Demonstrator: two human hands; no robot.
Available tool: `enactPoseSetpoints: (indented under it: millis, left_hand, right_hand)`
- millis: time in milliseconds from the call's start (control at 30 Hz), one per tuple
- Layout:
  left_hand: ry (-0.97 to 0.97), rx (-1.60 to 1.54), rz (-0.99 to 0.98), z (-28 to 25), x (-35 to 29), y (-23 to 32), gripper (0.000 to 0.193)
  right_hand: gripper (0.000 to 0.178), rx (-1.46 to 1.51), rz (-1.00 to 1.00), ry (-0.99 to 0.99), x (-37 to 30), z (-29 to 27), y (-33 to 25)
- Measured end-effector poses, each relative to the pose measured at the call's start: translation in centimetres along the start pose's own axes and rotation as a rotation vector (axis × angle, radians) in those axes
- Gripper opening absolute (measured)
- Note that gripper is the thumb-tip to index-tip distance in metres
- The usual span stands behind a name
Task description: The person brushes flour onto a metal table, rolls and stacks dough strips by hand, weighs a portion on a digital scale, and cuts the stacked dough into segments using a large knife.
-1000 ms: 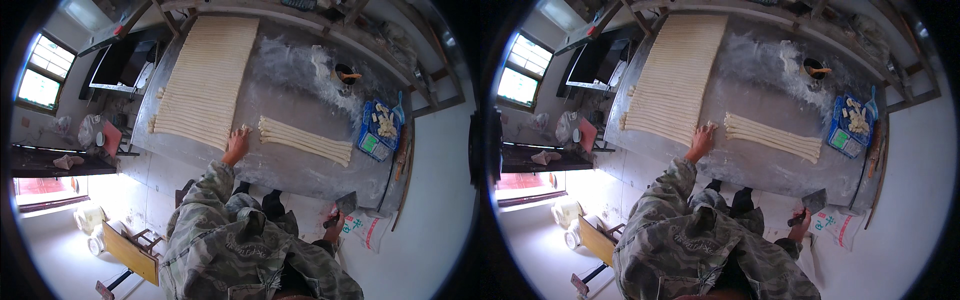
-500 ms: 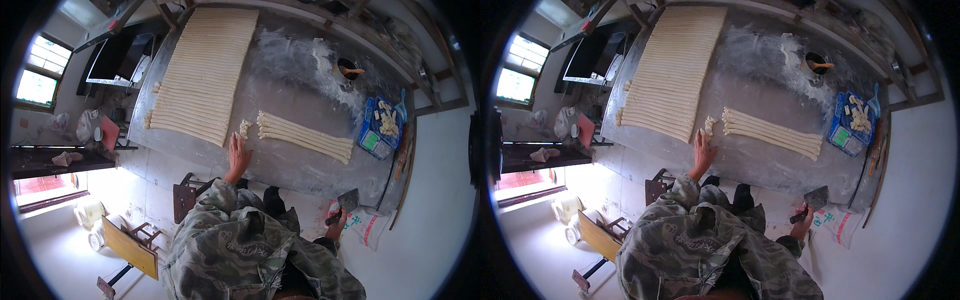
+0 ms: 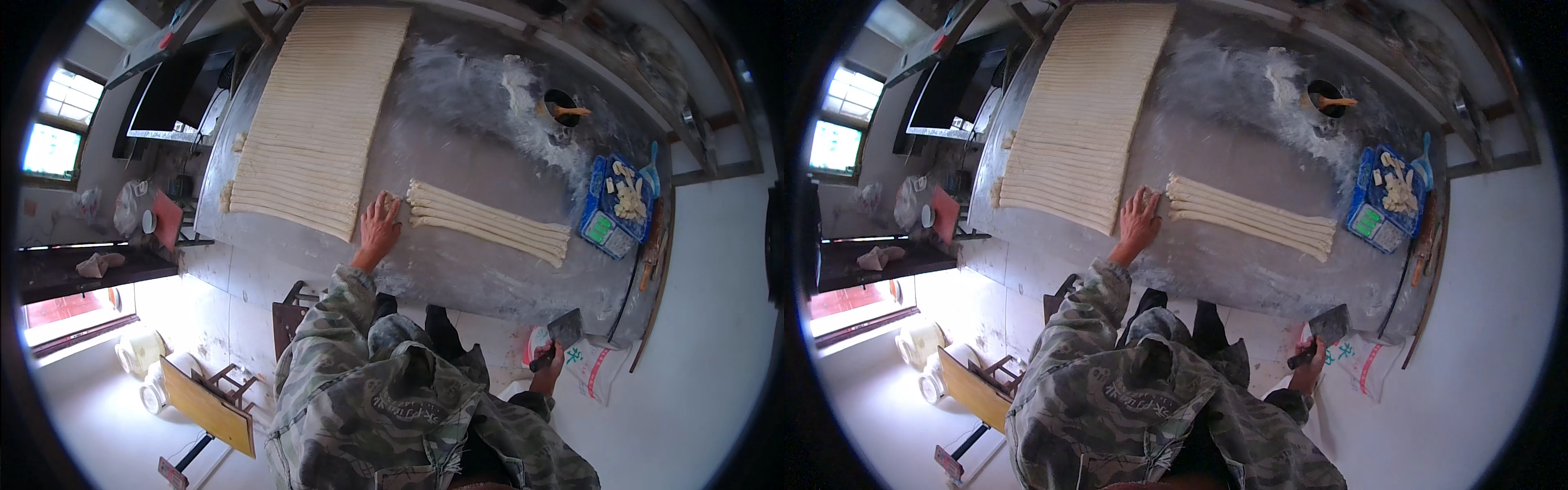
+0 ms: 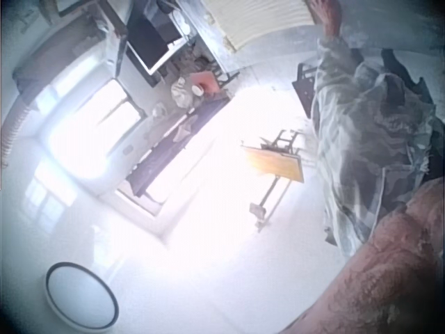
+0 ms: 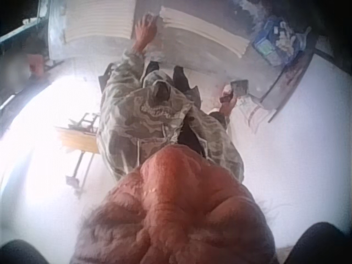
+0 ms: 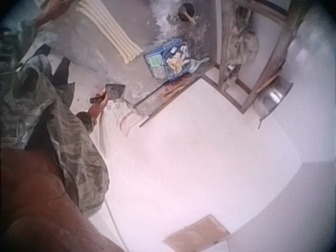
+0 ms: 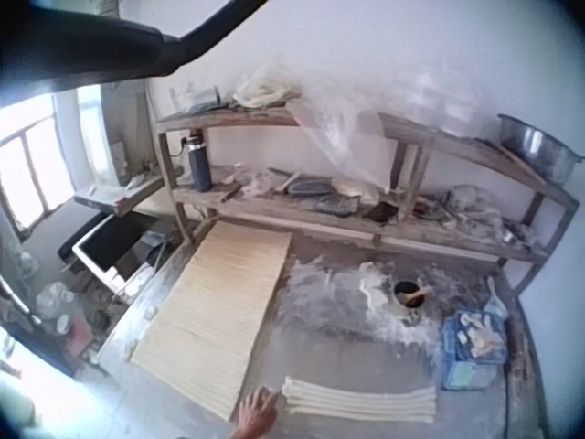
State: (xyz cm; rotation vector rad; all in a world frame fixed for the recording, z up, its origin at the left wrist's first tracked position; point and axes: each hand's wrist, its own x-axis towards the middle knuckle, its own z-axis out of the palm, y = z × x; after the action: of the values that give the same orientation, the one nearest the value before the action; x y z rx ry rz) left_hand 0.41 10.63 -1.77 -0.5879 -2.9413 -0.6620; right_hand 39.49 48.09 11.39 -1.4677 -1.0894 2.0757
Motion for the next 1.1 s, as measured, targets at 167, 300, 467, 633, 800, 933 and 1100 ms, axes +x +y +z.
enactPoseSetpoints:
  millis: [167, 300, 467, 633, 800, 933, 1100]
  left_hand:
    - [-0.064, 0.011, 0.020, -0.1, 2.2, -0.3, 0.057]
    - [-0.007, -0.102, -0.066, 1.1, 2.5, -1.6, 0.042]
    - [0.142, -0.204, -0.224, -0.8, 1.7, -2.2, 0.037]
    - [-0.043, -0.023, -0.045, -0.6, -2.1, -1.5, 0.065]
    - [-0.092, 0.065, -0.026, 0.3, -3.0, -0.9, 0.075]
    - [-0.057, 0.022, -0.050, 1.4, -3.1, -1.2, 0.078]
    - [0.014, 0.038, 0.029, -0.5, -1.1, -0.2, 0.066]
  right_hand:
    - [0.024, -0.077, -0.060, -0.014, -1.4, 1.0, -0.4]
    - [0.026, -0.062, -0.009, 0.067, -0.4, 0.4, -0.3]
    - [0.024, -0.091, -0.010, 0.050, -0.1, 0.2, -0.1]
    - [0.025, -0.063, -0.047, 0.045, -0.1, 0.4, 0.5]
    - [0.025, -0.111, -0.033, 0.037, -0.5, 1.5, 0.1]
    - [0.024, -0.101, -0.027, 0.047, -0.9, 2.0, -0.3]
    - [0.025, -0.086, -0.028, 0.009, -0.6, 1.4, -0.4]
